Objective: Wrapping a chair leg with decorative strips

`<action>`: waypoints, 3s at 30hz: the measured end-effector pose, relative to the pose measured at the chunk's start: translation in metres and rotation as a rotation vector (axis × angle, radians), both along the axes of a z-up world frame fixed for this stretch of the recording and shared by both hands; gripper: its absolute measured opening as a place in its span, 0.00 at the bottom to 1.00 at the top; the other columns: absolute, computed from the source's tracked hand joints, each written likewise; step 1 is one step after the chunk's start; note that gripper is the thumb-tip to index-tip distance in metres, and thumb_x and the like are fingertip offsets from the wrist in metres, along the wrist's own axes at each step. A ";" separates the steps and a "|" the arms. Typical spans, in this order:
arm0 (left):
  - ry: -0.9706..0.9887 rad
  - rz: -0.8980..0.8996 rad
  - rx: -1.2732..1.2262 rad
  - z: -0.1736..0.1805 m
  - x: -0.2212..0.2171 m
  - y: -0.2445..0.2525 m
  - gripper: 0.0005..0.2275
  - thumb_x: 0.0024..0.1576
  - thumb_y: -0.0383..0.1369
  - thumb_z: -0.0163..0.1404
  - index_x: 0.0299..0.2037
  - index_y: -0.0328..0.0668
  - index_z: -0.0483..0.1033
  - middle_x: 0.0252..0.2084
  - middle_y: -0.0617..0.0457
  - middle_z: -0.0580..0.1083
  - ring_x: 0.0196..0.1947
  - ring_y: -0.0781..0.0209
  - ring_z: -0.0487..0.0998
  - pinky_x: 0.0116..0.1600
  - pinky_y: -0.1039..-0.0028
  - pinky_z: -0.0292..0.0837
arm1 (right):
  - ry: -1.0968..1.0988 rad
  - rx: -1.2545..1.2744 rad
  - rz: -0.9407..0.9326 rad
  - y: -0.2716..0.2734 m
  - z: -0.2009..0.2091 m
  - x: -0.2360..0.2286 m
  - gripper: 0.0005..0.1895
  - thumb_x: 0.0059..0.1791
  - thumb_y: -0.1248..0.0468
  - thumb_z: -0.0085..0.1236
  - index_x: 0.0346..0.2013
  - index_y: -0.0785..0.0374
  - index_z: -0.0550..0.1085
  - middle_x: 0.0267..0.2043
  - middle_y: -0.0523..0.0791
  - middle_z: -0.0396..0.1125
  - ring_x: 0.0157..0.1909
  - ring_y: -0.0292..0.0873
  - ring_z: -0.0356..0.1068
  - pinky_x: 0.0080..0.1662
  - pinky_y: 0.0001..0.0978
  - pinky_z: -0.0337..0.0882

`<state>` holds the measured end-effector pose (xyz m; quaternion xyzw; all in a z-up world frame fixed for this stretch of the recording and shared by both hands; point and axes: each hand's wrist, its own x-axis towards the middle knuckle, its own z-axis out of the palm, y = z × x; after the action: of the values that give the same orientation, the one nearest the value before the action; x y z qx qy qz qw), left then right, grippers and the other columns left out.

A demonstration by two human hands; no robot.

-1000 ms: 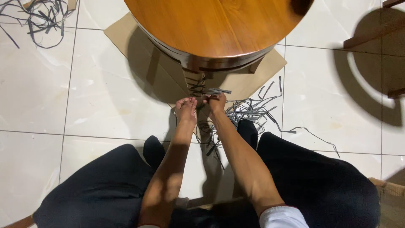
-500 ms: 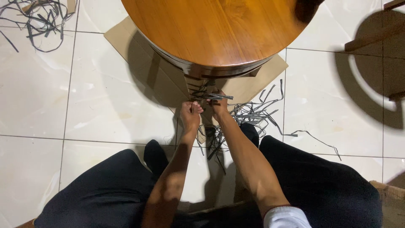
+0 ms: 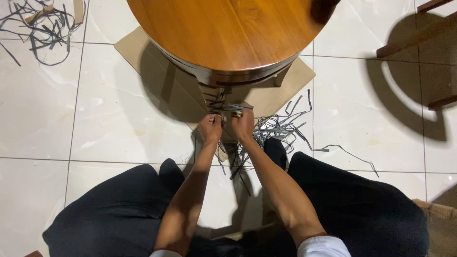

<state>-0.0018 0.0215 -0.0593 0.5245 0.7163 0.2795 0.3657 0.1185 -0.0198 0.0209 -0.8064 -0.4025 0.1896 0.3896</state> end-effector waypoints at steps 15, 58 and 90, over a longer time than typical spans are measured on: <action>-0.325 0.003 -0.142 0.055 -0.003 -0.002 0.07 0.56 0.33 0.54 0.39 0.44 0.84 0.31 0.50 0.81 0.31 0.59 0.81 0.40 0.65 0.76 | 0.261 -0.055 -0.032 -0.022 0.035 -0.045 0.11 0.52 0.61 0.48 0.35 0.61 0.77 0.30 0.53 0.72 0.43 0.62 0.74 0.50 0.56 0.69; -0.446 0.057 -0.153 0.052 -0.001 -0.007 0.09 0.58 0.32 0.57 0.45 0.36 0.77 0.37 0.45 0.79 0.35 0.60 0.78 0.40 0.68 0.76 | 0.948 0.198 -0.273 -0.010 0.008 -0.051 0.08 0.47 0.62 0.61 0.24 0.59 0.77 0.15 0.42 0.67 0.16 0.32 0.62 0.24 0.22 0.63; 0.042 -0.321 0.306 0.111 -0.006 -0.029 0.04 0.61 0.33 0.53 0.39 0.45 0.73 0.34 0.45 0.71 0.39 0.35 0.77 0.42 0.52 0.72 | 1.158 0.202 -0.175 -0.007 -0.026 -0.034 0.04 0.50 0.68 0.55 0.38 0.62 0.78 0.23 0.44 0.69 0.21 0.36 0.69 0.29 0.28 0.73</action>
<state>-0.0080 -0.0077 0.0517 0.6869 0.5803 0.3120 0.3068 0.0842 -0.0264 -0.0056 -0.5608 -0.0727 0.5268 0.6347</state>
